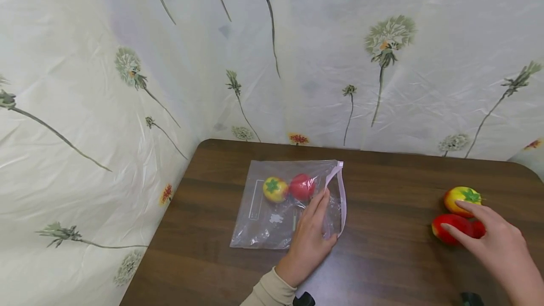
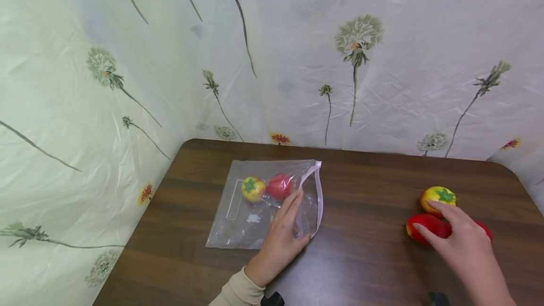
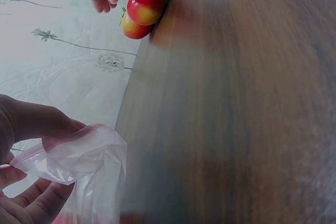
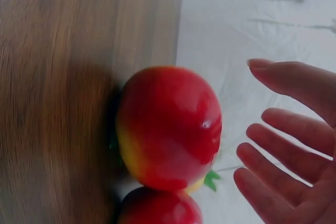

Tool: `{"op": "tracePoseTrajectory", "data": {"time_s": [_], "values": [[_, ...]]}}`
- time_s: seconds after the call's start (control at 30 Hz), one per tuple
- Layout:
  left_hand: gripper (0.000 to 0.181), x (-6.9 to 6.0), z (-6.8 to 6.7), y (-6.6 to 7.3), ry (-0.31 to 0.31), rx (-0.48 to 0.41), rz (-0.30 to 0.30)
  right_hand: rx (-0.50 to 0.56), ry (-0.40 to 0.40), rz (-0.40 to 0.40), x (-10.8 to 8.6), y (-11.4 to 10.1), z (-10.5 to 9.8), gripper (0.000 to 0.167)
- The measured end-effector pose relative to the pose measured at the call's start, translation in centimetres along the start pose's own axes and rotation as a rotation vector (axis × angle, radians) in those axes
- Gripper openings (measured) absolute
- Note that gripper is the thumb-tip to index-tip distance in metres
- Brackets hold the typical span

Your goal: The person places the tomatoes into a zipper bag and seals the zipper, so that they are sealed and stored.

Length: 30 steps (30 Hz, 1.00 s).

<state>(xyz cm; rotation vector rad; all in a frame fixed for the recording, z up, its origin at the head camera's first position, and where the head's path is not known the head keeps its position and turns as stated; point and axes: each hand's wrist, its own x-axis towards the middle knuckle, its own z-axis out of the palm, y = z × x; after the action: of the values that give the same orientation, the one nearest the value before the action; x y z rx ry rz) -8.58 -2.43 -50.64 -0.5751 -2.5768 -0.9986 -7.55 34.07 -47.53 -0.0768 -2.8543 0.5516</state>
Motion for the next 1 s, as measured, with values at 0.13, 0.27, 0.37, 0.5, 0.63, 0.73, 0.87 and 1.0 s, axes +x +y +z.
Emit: {"op": "tracePoseTrajectory", "data": {"time_s": [0.13, 0.27, 0.37, 0.5, 0.63, 0.73, 0.87, 1.0], "values": [[0.109, 0.0, 0.0, 0.0, -0.004, -0.006, -0.002, -0.015, -0.016, -0.002, 0.0, 0.5, -0.2, 0.066], [0.109, 0.0, 0.0, 0.0, -0.003, -0.005, -0.003, -0.027, -0.049, 0.001, 0.2, 0.7, -0.2, 0.066], [0.109, 0.0, 0.0, 0.0, -0.004, -0.006, -0.003, -0.038, -0.09, 0.005, 0.3, 0.9, -0.2, 0.068], [0.108, 0.0, -0.1, -0.1, -0.002, -0.001, 0.004, -0.037, -0.114, -0.001, 0.4, 1.0, 0.0, 0.068], [0.107, 0.0, 0.0, -0.1, 0.006, 0.021, 0.018, -0.035, -0.123, 0.005, 0.5, 1.0, 0.1, 0.067], [0.106, 0.0, 0.0, -0.1, 0.01, 0.034, 0.024, -0.045, -0.13, 0.01, 0.5, 1.1, 0.1, 0.068], [0.107, 0.0, -0.1, -0.1, 0.006, 0.028, 0.02, -0.057, -0.14, 0.01, 0.6, 1.3, 0.2, 0.068], [0.107, 0.0, -0.1, 0.0, 0.004, 0.021, 0.016, -0.056, -0.163, -0.001, 0.7, 1.6, 0.3, 0.07]]}}
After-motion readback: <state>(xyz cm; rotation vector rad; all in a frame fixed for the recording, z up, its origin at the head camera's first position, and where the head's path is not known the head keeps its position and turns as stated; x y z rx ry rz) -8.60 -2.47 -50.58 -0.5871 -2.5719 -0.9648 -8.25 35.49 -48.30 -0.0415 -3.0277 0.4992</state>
